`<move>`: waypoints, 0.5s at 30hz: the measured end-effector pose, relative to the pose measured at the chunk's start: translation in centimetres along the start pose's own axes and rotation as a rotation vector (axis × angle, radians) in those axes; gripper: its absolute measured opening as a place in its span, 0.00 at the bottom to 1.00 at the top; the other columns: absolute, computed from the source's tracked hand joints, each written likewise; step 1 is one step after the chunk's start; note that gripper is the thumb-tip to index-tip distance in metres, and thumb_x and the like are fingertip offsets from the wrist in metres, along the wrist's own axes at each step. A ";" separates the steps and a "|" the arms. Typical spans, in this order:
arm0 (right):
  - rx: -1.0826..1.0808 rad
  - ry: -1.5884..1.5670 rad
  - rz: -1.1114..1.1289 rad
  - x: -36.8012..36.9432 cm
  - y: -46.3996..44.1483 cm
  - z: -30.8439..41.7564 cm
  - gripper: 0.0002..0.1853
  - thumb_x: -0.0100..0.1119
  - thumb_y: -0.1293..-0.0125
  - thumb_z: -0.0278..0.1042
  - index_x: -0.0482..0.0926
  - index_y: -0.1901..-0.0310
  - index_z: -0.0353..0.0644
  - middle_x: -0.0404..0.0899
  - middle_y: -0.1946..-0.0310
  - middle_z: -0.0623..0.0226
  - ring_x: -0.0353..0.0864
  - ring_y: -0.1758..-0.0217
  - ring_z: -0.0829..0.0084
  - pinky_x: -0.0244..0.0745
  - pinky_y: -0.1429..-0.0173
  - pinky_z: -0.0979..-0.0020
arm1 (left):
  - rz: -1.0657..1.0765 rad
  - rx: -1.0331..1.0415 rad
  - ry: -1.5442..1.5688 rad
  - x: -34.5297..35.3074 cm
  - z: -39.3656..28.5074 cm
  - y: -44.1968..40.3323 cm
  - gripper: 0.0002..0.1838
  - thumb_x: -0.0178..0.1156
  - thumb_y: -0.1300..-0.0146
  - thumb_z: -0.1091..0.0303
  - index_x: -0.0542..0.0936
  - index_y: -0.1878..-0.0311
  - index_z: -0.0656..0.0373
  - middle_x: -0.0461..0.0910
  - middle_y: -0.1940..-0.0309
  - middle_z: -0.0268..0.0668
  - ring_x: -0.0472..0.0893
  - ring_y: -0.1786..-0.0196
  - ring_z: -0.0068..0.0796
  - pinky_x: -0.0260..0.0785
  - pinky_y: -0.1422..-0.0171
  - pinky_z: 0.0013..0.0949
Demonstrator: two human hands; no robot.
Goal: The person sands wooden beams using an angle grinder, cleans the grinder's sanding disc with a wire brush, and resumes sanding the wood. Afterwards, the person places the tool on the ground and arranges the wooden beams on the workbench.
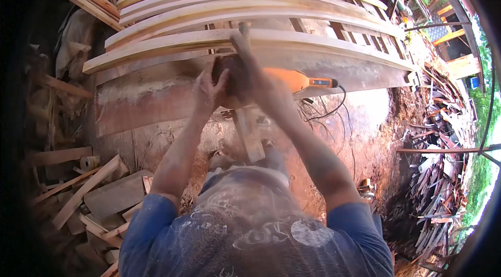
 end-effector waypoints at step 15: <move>0.278 -0.076 0.034 -2.1 13.4 -3.1 0.33 0.56 0.27 0.31 0.62 0.22 0.53 0.84 0.48 0.43 0.89 0.53 0.53 0.81 0.49 0.56 | -0.077 0.000 -0.024 0.2 -0.2 0.4 0.25 0.60 0.29 0.58 0.76 0.35 0.65 0.82 0.44 0.53 0.80 0.40 0.56 0.71 0.34 0.47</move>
Point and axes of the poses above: each hand's wrist, its own y-axis away from the middle knuckle, its own x-axis out of the palm, z = x × y, the point moved 1 cm from there along -y, towards the middle knuckle
